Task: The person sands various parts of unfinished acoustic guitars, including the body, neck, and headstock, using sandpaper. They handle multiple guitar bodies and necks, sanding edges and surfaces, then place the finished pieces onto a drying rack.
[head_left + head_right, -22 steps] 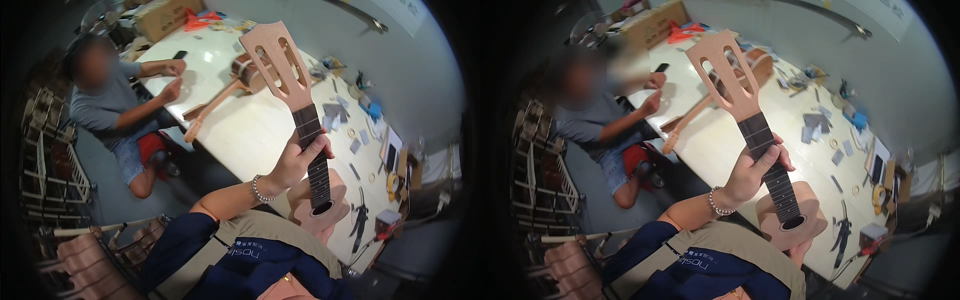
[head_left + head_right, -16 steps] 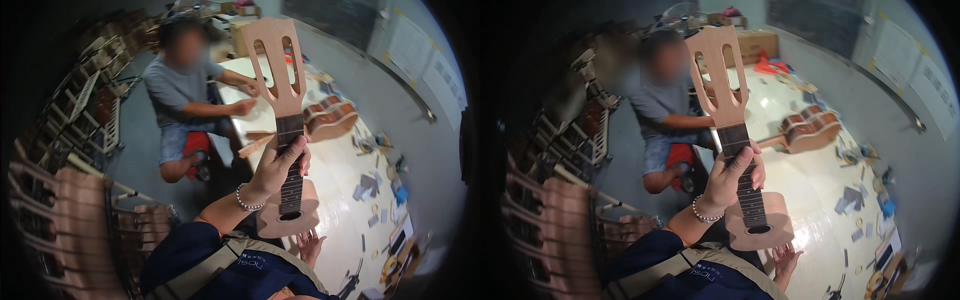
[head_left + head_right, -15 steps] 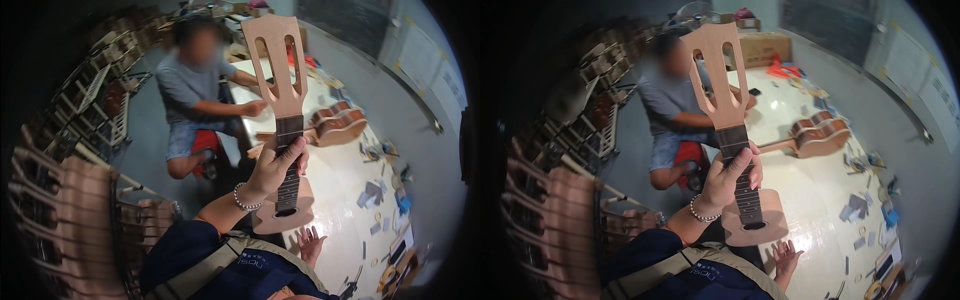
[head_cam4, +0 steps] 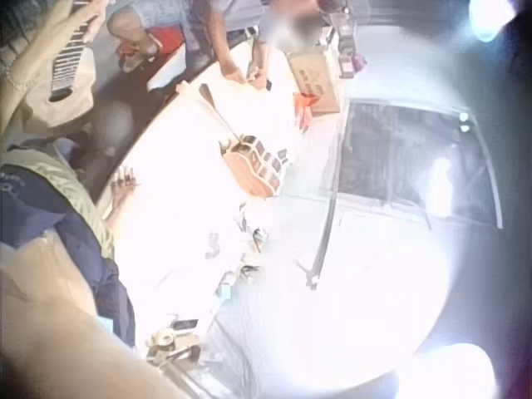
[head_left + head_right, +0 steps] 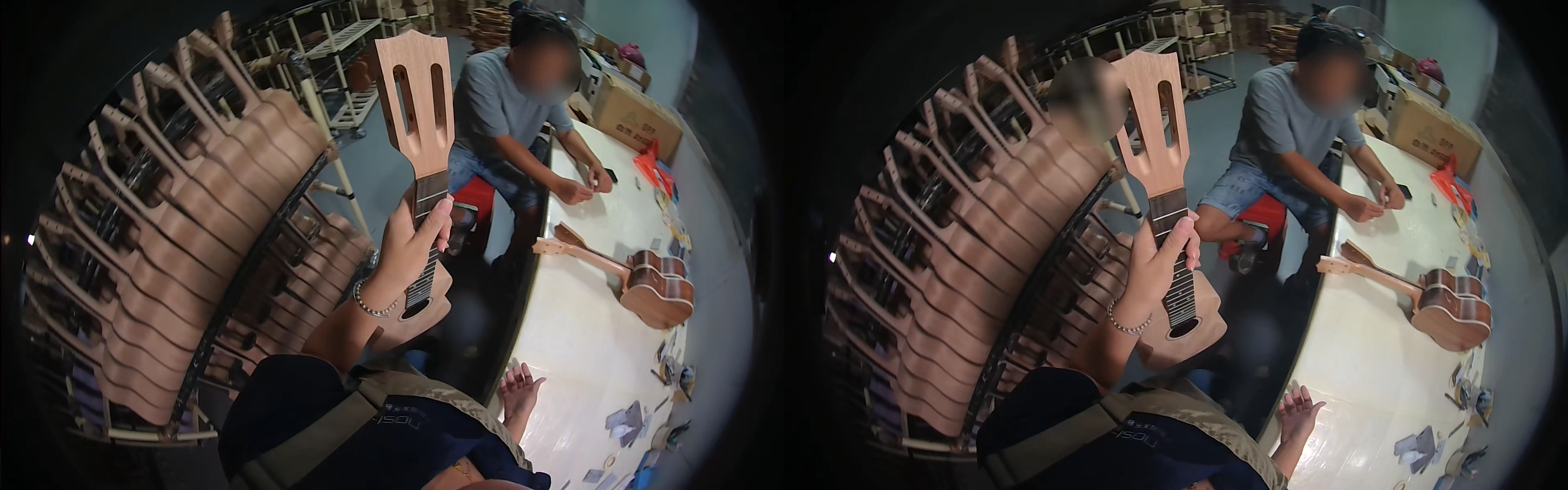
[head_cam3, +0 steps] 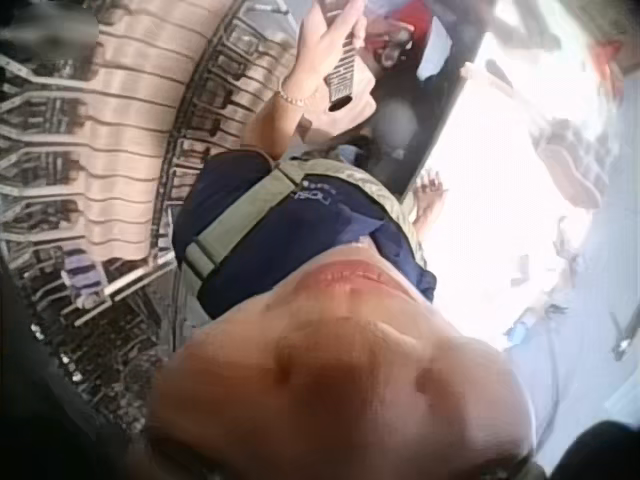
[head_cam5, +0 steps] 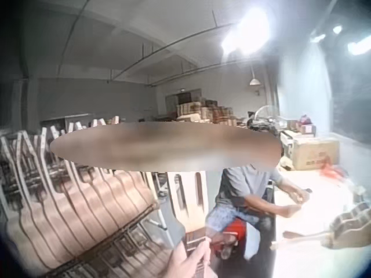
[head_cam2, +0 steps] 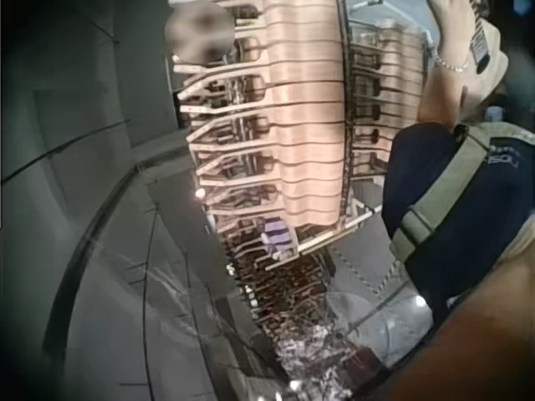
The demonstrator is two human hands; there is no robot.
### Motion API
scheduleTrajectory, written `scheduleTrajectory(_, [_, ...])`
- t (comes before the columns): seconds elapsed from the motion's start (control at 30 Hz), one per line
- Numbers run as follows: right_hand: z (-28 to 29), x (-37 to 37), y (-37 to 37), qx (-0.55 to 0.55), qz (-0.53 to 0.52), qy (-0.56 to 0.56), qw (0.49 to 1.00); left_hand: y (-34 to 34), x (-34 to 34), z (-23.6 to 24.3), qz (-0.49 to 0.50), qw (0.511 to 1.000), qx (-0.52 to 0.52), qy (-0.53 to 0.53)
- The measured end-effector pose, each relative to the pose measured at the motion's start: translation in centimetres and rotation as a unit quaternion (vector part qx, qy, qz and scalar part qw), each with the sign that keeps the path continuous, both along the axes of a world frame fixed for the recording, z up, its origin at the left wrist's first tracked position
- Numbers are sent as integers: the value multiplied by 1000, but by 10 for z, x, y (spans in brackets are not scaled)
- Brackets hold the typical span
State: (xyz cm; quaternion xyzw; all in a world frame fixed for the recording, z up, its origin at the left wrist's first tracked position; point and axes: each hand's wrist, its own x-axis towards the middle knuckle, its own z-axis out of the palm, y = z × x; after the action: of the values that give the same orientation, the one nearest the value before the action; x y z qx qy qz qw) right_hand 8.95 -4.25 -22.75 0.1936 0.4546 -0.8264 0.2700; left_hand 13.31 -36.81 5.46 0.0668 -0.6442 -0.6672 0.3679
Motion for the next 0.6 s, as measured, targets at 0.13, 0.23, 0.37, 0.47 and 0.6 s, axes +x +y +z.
scheduleTrajectory(0.13, [-1,-7,-10,9,60,5,998,9,30,3,91,995,-31,-18])
scheduleTrajectory(0.23, [1,-20,-25,6,90,23,996,10,43,0,137,988,-61,-44])
scheduleTrajectory(0.37, [0,-27,-37,-2,131,19,991,5,52,-12,187,976,-96,-59])
scheduleTrajectory(0.47, [-8,-34,-55,-2,175,11,985,0,67,-4,150,978,-123,-77])
scheduleTrajectory(0.6, [-14,-50,-52,-11,241,19,970,-17,86,-5,250,896,-367,6])
